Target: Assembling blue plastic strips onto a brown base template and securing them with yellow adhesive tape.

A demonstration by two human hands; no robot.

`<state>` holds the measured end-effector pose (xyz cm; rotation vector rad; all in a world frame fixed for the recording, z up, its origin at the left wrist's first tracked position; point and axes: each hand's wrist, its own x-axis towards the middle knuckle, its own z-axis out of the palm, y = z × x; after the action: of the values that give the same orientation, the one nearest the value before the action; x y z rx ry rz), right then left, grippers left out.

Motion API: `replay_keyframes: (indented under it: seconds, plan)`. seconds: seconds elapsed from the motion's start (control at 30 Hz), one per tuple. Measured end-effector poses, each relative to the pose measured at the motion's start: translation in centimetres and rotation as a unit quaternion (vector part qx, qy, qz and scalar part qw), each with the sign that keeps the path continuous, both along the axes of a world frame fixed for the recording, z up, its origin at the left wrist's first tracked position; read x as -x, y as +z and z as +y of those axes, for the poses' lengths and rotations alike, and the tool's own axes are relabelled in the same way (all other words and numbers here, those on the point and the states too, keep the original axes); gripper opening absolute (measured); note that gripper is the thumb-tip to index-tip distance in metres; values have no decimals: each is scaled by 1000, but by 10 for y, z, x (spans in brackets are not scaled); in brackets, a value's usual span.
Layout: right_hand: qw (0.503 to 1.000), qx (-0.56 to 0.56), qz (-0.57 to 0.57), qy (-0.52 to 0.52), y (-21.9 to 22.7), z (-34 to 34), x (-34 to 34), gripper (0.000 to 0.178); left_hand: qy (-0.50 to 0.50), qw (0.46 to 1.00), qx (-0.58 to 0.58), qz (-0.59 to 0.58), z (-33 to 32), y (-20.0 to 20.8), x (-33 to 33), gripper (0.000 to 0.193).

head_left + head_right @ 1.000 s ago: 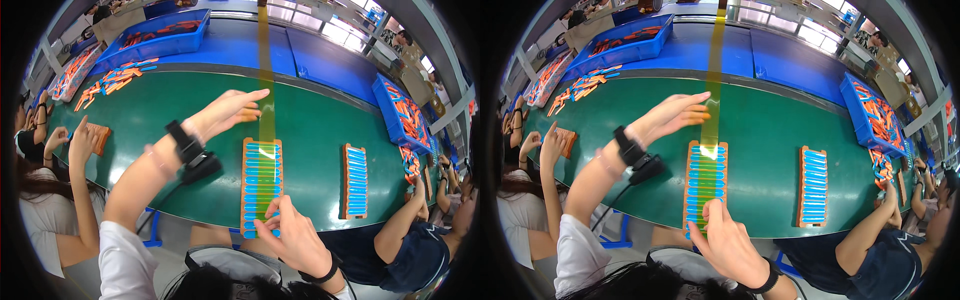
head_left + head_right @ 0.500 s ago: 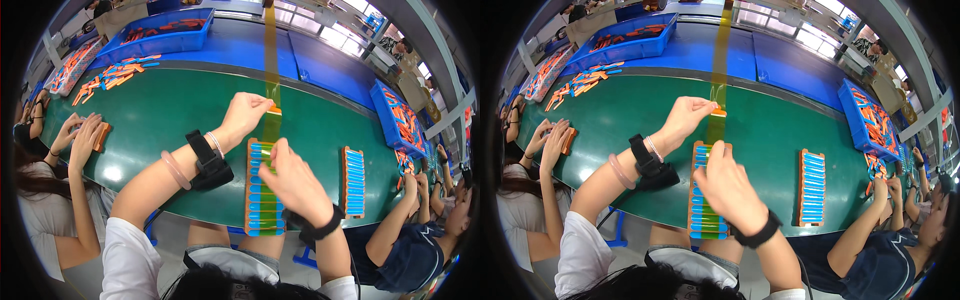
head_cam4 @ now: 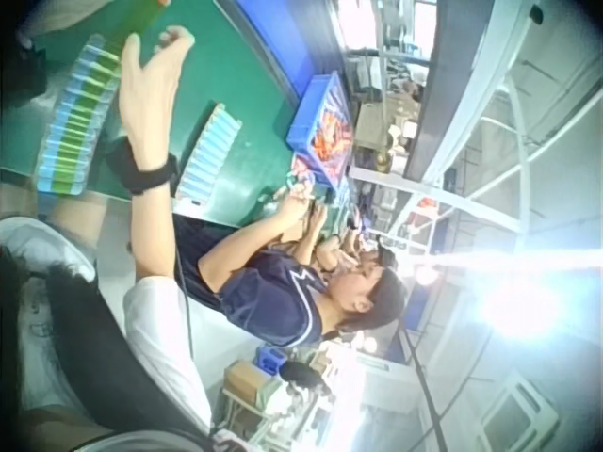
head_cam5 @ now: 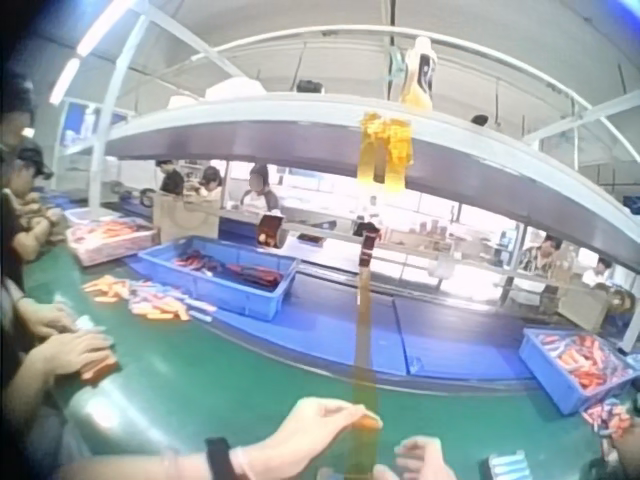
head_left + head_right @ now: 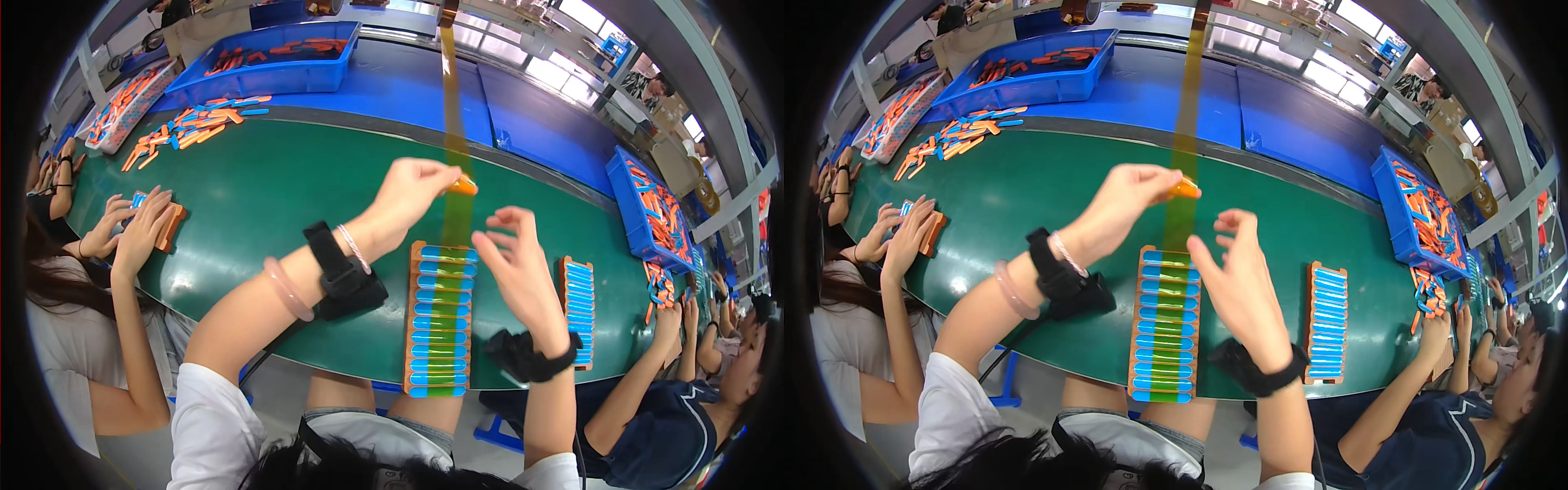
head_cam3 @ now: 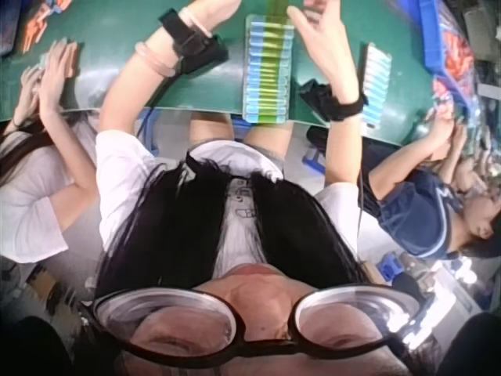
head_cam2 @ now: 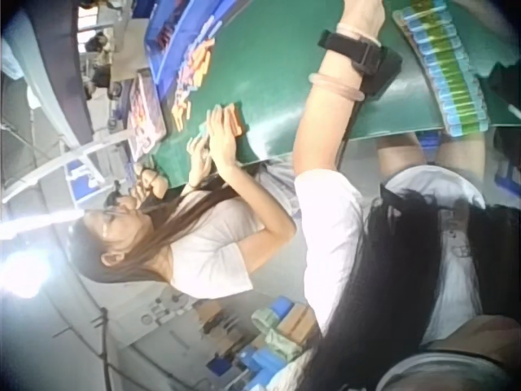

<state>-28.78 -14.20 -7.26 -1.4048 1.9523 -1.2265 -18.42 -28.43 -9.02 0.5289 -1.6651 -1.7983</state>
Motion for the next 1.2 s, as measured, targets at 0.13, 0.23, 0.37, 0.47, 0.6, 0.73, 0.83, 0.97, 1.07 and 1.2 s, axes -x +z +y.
replay_keyframes:
  seconds: [0.13, 0.23, 0.37, 0.47, 0.6, 0.73, 0.83, 0.97, 1.07, 1.2]
  plan:
    - [899, -45, -414, 132, 25, 42, 2, 57, -72, 990, -44, 114, 4, 46, 0, 31]
    - [860, 123, -477, 137, 52, 63, 0, 60, 42, 787, 537, -301, -1, 74, -11, 34]
    - [868, 187, -449, 99, 55, 81, 5, 57, 12, 672, 671, -313, 8, 30, -18, 25]
    - [914, 46, -399, 58, 27, 81, 5, 66, -154, 632, 752, -109, 38, -8, -41, 32]
    - [996, 11, 53, -66, 2, 101, -6, 74, -194, 644, 718, -178, 39, -4, -47, 49]
    - [979, 43, 66, -190, -1, 141, 14, 70, -115, 678, 656, -310, -20, 3, -66, 63]
    - [959, -36, 83, -270, -17, 168, 32, 73, -24, 686, 575, -445, -77, 1, -83, 65]
    - [958, -86, 103, -252, -43, 208, 70, 87, -3, 671, 492, -554, -130, 11, -91, 66]
    - [974, -78, 108, -185, -46, 217, 83, 94, 73, 550, 632, -541, -109, -6, -73, 60]
    - [978, -22, 8, -205, -59, 216, 91, 96, -47, 846, 386, -365, 5, -4, -21, 41]
